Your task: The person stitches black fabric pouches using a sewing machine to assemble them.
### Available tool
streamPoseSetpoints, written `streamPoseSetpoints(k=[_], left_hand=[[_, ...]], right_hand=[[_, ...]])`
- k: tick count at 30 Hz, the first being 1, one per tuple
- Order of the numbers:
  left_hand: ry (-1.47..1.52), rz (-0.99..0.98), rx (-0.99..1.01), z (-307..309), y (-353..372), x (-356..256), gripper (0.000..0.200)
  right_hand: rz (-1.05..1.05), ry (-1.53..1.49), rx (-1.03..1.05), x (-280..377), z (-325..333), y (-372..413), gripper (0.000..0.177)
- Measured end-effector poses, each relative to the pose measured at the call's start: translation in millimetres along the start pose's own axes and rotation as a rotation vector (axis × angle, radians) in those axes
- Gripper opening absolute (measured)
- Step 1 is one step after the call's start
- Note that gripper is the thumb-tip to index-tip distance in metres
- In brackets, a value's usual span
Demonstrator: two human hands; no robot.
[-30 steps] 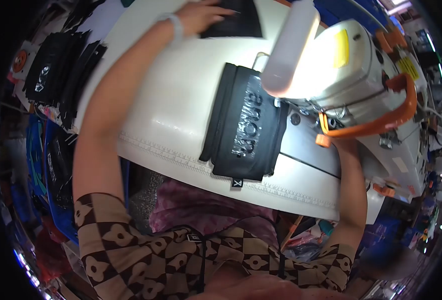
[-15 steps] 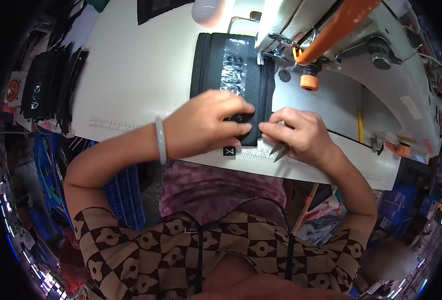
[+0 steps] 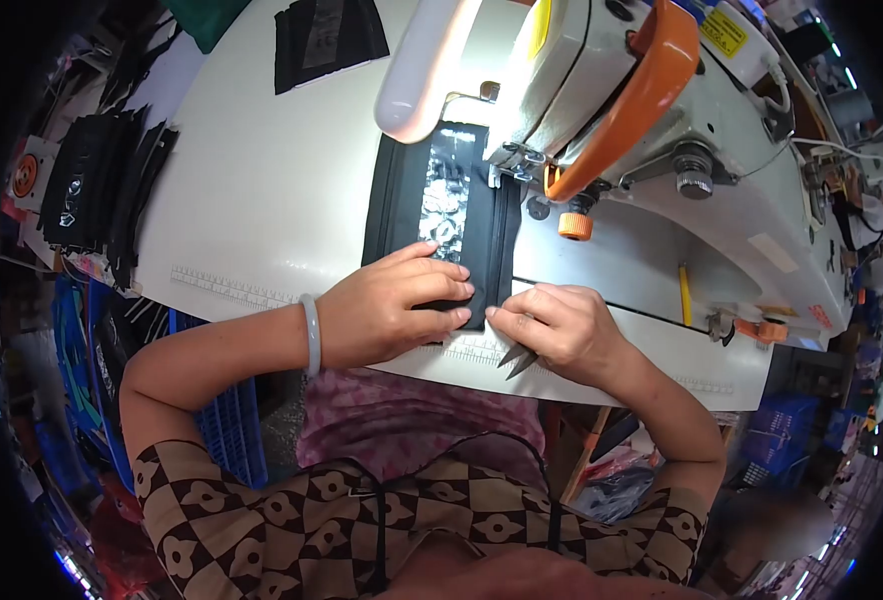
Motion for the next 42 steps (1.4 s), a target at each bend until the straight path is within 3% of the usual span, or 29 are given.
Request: streamPoseSetpoints(k=[12,20,23,28,42], left_hand=[[0.004,-0.018,-0.061,25,-26,42,0.025],[-0.036,-0.040,-0.057,45,-47,70,0.022],[-0.056,-0.051,-0.044,50,-50,85,0.021],[-0.059,-0.046,-0.029,56,-57,104,0.021],[-0.127,-0.022,-0.025,52,-60,113,0.018]], right_hand=[[-0.031,0.064,-0.019,-49,0,-19,0.028],[-0.277,0.164,-0.019,-79,-9,-12,0.032],[-0.760,0.121,0.347,-130,-48,23,0.038],[-0.746,0.245,0.446,-120,-36,2,0.044],[-0.668,0.259,0.318,-119,-30,-3,0.049]])
Point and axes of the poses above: each hand's wrist, its own y-axis away from the middle knuckle, its own z-axis out of the back of the hand, x = y × z, the point moved 10 cm from there along -y, towards the middle knuckle, and after that the axes turned 5 degrees about y, right-handed, at the moved point
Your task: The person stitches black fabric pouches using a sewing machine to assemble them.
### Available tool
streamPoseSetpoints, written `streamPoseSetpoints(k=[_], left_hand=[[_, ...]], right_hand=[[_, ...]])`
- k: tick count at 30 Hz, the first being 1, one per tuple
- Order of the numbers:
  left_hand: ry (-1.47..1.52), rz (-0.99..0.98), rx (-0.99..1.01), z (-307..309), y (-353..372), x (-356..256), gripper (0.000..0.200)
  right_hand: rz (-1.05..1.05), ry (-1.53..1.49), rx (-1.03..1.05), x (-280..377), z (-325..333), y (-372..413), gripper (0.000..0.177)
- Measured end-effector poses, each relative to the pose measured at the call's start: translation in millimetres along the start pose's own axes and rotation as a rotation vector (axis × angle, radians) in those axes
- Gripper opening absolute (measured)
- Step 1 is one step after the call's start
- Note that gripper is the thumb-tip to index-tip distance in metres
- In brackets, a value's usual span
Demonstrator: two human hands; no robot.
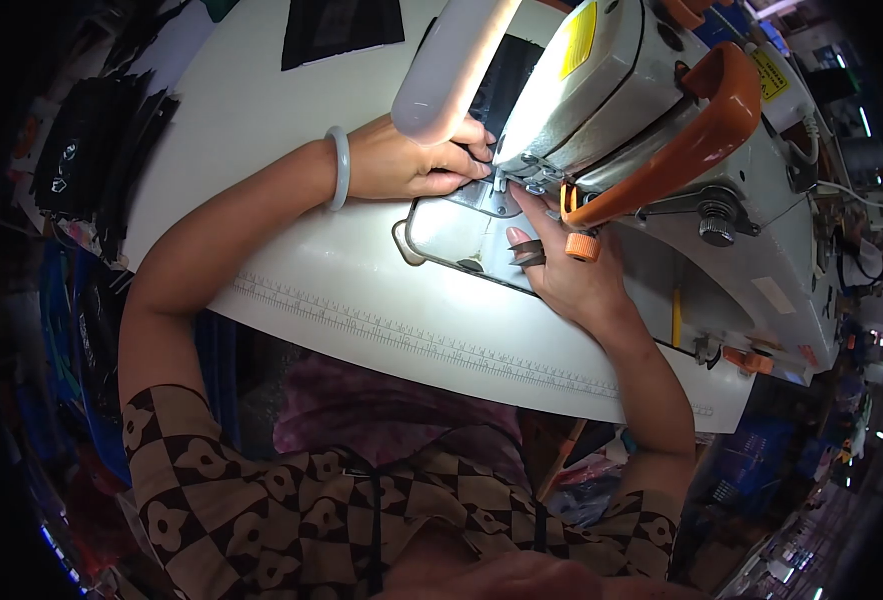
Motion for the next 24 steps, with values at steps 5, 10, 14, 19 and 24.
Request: streamPoseSetpoints(k=[5,10,14,19,24], left_hand=[[0.152,0.123,0.149,2,-17,21,0.024],[-0.146,0.047,-0.005,12,-3,9,0.030],[-0.261,0.327,-0.012,8,21,-33,0.036],[-0.136,0.168,-0.104,-10,24,-59,0.039],[-0.193,0.141,-0.088,-10,18,-59,0.038]], right_hand=[[-0.015,0.011,-0.006,-1,2,0,0.048],[0.076,0.056,-0.160,0,5,6,0.045],[0.197,-0.001,-0.236,7,12,7,0.042],[0.219,0.062,-0.240,10,13,9,0.042],[0.219,0.007,-0.230,12,18,7,0.044]])
Point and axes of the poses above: each hand's wrist, its own y-axis away from the middle knuckle, its own z-axis out of the back of the hand, x = y × z, the point moved 10 cm from there along -y, towards the middle knuckle, and after that the axes turned 5 degrees about y, right-handed, at the moved point
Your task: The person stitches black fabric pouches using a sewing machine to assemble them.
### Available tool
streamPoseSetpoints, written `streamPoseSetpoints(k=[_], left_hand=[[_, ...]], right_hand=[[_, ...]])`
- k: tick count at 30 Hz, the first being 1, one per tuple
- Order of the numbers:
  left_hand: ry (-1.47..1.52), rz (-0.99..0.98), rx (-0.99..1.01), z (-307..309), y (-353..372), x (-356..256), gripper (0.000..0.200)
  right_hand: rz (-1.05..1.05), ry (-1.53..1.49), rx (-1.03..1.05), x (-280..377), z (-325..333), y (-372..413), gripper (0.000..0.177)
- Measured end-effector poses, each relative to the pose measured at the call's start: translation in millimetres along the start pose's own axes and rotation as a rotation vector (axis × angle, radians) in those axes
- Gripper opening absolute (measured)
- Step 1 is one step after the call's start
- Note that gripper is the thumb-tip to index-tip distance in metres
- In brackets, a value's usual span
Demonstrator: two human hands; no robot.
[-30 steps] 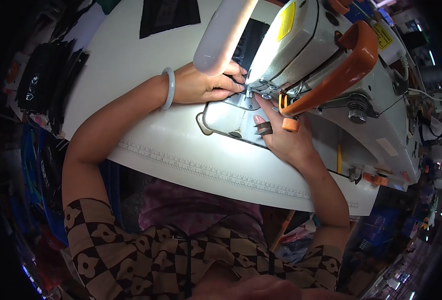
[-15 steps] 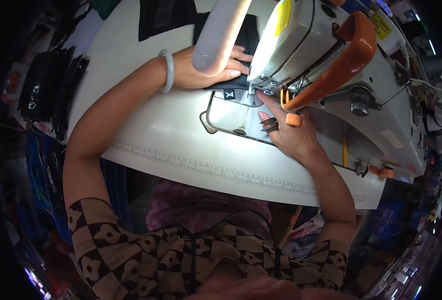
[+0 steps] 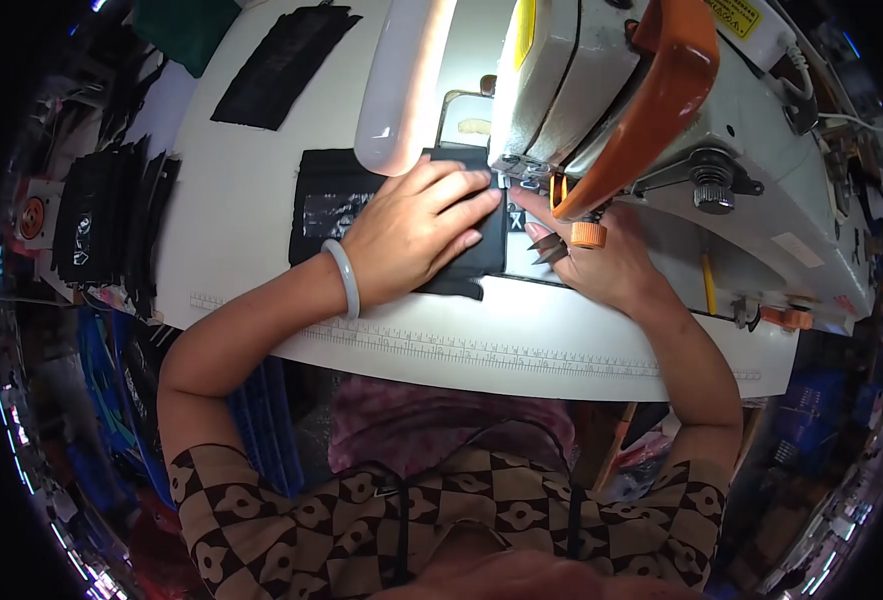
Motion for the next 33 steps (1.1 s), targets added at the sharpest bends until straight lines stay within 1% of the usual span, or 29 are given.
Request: streamPoseSetpoints(k=[3,5,6,7,9,10,13,18,22,25,26,29,33], left_hand=[[0.030,0.005,-0.008,0,-2,2,0.036],[-0.024,-0.054,-0.047,8,1,-8,0.035],[-0.053,-0.079,-0.070,11,2,-11,0.035],[-0.053,-0.076,-0.074,10,4,-10,0.035],[0.130,-0.092,-0.030,2,9,-10,0.033],[0.221,-0.099,-0.011,-1,11,-11,0.032],[0.241,-0.135,-0.004,0,13,-12,0.031],[0.222,-0.191,0.020,2,10,-12,0.028],[0.200,-0.179,0.031,3,2,1,0.028],[0.199,-0.177,0.030,5,-5,10,0.028],[0.199,-0.175,0.030,6,-7,13,0.027],[0.188,-0.164,0.032,7,-15,23,0.026],[0.137,-0.143,0.016,8,-21,30,0.025]], right_hand=[[0.041,-0.079,-0.041,7,12,4,0.046],[0.104,-0.198,-0.074,17,19,11,0.047],[0.111,-0.196,-0.071,19,20,11,0.047],[0.166,-0.177,-0.071,26,21,12,0.047],[0.270,-0.144,-0.067,38,20,16,0.047],[0.273,-0.145,-0.062,38,19,16,0.047],[0.249,-0.201,-0.048,34,17,13,0.042],[0.324,-0.245,-0.097,40,23,16,0.045],[0.285,-0.209,-0.075,34,22,8,0.050],[0.147,-0.117,0.044,21,5,6,0.059],[0.147,-0.119,0.044,20,0,7,0.059],[-0.054,-0.076,0.177,-3,-26,6,0.068],[-0.012,-0.076,0.104,4,-8,5,0.068]])
Point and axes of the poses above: each hand's wrist, its own y-axis away from the middle knuckle, its own z-axis out of the back of the hand, x = y × z, the point moved 10 cm from there along -y, towards the middle knuckle, and after that the axes turned 5 degrees about y, right-handed, at the moved point
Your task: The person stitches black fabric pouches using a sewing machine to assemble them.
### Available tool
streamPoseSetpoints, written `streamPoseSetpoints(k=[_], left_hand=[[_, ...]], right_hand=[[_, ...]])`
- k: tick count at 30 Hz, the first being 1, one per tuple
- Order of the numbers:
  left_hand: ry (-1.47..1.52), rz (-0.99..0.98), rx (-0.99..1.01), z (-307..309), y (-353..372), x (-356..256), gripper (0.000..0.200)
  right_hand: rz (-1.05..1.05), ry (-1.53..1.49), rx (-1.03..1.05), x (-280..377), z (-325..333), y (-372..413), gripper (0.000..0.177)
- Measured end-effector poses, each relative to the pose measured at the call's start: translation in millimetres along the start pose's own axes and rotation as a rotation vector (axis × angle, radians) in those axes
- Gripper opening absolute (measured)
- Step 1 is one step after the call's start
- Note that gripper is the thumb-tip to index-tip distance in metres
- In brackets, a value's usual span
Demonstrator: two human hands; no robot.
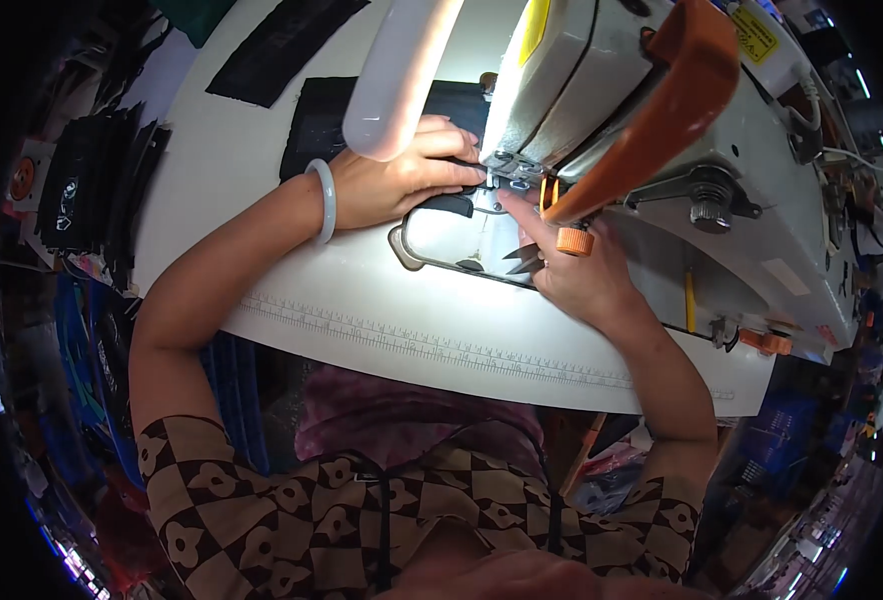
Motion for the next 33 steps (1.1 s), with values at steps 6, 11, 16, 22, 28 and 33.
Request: streamPoseSetpoints(k=[6,11,16,22,28,33], left_hand=[[-0.049,0.022,-0.020,-1,2,2,0.027],[-0.104,0.038,-0.019,-5,3,5,0.029],[-0.133,0.028,-0.039,-5,4,4,0.030],[-0.157,0.069,0.008,-1,2,-7,0.026],[-0.065,0.104,0.018,-11,13,-8,0.027],[-0.037,0.023,-0.096,-12,16,-15,0.030]], right_hand=[[-0.010,0.068,-0.021,-3,-5,2,0.055],[0.029,0.090,-0.096,2,4,1,0.049],[0.035,0.086,-0.114,2,4,-1,0.048],[0.028,-0.019,-0.126,-1,7,-1,0.047],[0.042,-0.024,-0.178,-9,-2,2,0.049],[0.043,-0.023,-0.200,0,10,1,0.050]])
Point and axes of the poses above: each hand's wrist, its own y-axis away from the middle knuckle, its own z-axis out of the back of the hand, x = y × z, the point moved 10 cm from there along -y, towards the middle knuckle, and after that the axes turned 5 degrees about y, right-handed, at the moved point
